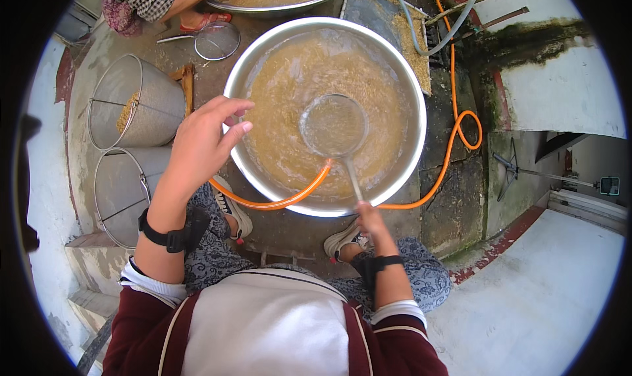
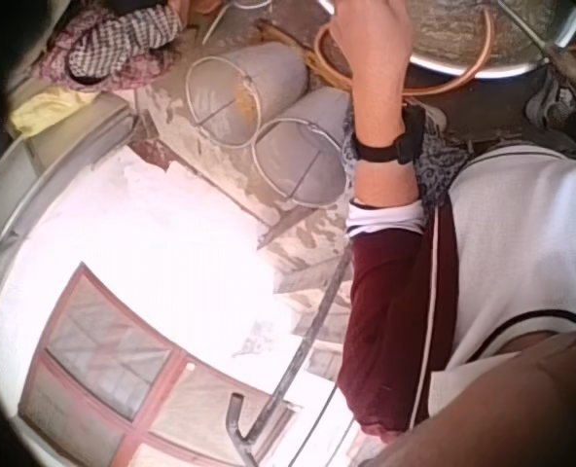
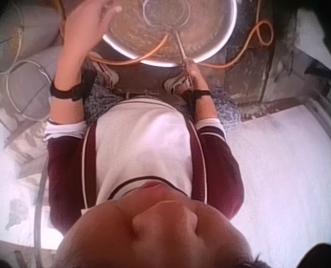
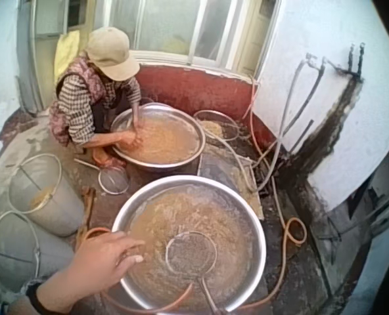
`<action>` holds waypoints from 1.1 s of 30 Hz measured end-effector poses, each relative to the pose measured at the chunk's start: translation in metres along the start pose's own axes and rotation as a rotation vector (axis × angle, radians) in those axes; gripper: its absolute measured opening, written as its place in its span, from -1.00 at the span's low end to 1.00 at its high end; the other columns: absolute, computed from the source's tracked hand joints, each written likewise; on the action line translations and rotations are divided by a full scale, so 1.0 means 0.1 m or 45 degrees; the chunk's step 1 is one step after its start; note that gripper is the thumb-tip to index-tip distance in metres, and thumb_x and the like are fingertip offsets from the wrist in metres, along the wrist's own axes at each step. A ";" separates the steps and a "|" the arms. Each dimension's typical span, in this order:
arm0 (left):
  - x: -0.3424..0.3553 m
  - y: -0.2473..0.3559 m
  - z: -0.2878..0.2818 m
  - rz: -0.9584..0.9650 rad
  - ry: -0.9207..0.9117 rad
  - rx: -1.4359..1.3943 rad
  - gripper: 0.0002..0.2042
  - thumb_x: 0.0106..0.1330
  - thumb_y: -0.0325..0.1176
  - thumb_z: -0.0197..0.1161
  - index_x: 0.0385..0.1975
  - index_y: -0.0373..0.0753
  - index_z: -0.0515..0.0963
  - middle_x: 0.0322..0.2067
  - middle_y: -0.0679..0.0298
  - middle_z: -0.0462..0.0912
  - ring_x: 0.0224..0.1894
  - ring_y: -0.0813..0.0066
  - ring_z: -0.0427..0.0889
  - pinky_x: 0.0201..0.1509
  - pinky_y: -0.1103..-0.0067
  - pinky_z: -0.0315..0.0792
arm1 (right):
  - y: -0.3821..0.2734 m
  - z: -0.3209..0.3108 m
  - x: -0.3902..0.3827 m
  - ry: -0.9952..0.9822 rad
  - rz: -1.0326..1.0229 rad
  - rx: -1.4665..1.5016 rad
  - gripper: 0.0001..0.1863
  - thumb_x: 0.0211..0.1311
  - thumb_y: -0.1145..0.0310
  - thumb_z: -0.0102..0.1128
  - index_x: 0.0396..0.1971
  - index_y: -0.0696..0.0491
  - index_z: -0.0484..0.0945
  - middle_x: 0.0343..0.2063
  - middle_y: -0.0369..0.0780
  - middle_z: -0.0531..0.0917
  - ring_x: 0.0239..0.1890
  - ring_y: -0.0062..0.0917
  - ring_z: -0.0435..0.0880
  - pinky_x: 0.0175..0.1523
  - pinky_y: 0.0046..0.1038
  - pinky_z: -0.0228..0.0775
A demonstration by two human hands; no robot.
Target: The person uses a metal strainer to scoop grains from a large basin of water and transfers them into a metal bucket. They repeatedly stir the grains in the water and scoop them out, while another person works nearby with a separate basin.
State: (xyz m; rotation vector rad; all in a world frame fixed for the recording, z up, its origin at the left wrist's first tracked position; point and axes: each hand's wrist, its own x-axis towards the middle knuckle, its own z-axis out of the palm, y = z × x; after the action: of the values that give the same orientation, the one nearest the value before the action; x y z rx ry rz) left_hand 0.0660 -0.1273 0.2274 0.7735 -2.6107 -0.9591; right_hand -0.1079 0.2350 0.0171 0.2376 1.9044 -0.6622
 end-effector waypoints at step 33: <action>-0.06 -0.09 -0.05 0.021 -0.005 -0.019 -0.74 0.27 -0.32 0.30 -0.08 -0.21 0.61 -0.24 0.15 0.64 -0.21 0.11 0.64 -0.12 0.34 0.49 | -0.37 0.69 0.75 -0.065 -0.260 0.060 -0.69 0.33 0.40 0.13 -0.01 0.07 0.28 -0.65 -0.30 0.39 -0.75 -0.62 0.35 -0.72 -0.51 0.18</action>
State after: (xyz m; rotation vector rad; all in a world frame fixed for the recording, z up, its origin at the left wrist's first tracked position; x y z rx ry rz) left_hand 0.0769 -0.1324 0.2249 0.7465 -2.6056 -0.9756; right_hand -0.1024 0.1565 -0.0580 0.0553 1.8804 -0.8426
